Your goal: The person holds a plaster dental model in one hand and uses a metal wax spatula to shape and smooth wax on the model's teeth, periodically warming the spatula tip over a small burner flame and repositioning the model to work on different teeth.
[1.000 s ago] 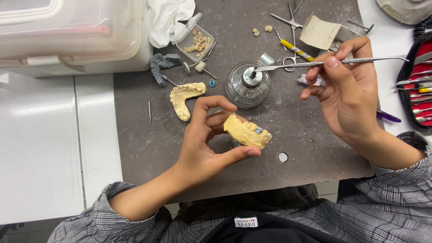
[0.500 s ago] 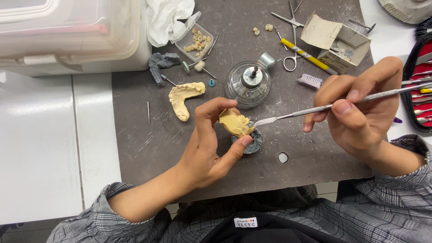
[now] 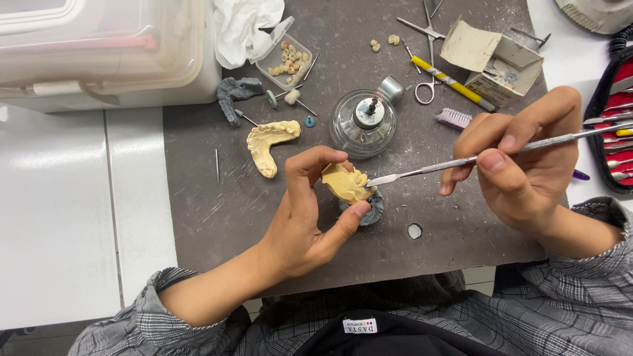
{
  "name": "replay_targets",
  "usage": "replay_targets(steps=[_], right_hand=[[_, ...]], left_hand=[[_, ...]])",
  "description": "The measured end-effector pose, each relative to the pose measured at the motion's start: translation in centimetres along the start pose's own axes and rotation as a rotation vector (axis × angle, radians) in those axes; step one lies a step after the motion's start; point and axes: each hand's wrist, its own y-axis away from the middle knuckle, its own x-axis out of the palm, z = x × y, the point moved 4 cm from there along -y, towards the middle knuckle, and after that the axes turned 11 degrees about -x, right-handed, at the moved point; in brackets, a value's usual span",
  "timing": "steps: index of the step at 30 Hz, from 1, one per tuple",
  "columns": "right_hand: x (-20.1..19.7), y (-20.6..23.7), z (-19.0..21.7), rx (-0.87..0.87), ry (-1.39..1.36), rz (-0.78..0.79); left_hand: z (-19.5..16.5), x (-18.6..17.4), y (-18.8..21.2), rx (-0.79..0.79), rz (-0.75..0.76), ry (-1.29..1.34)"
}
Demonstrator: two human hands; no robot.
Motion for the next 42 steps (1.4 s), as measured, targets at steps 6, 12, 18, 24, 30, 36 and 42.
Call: replay_targets(steps=[6,12,18,24,30,36,42], right_hand=[[-0.3,-0.18,-0.01,0.002,-0.029,-0.014],[0.04,-0.03,-0.02,0.009,-0.006,0.002],[-0.27,-0.18,0.08,0.006,-0.019,-0.006],[-0.09,-0.13,0.02,0.011,-0.017,-0.005],[0.1,-0.25,0.03,0.001,0.008,0.029],[-0.03,-0.06,0.04,0.02,-0.018,-0.002],[-0.16,0.11,-0.04,0.024,-0.083,-0.026]], left_hand=[[0.07,-0.03,-0.02,0.005,0.007,0.016],[0.15,0.04,-0.01,0.0,0.007,0.011],[0.06,0.07,0.11,0.001,0.009,0.016],[0.07,0.08,0.03,-0.002,0.007,0.016],[0.14,0.0,0.07,-0.012,0.016,0.038],[0.23,-0.01,0.04,-0.025,0.019,0.061],[0.05,0.0,0.05,-0.034,0.021,0.084]])
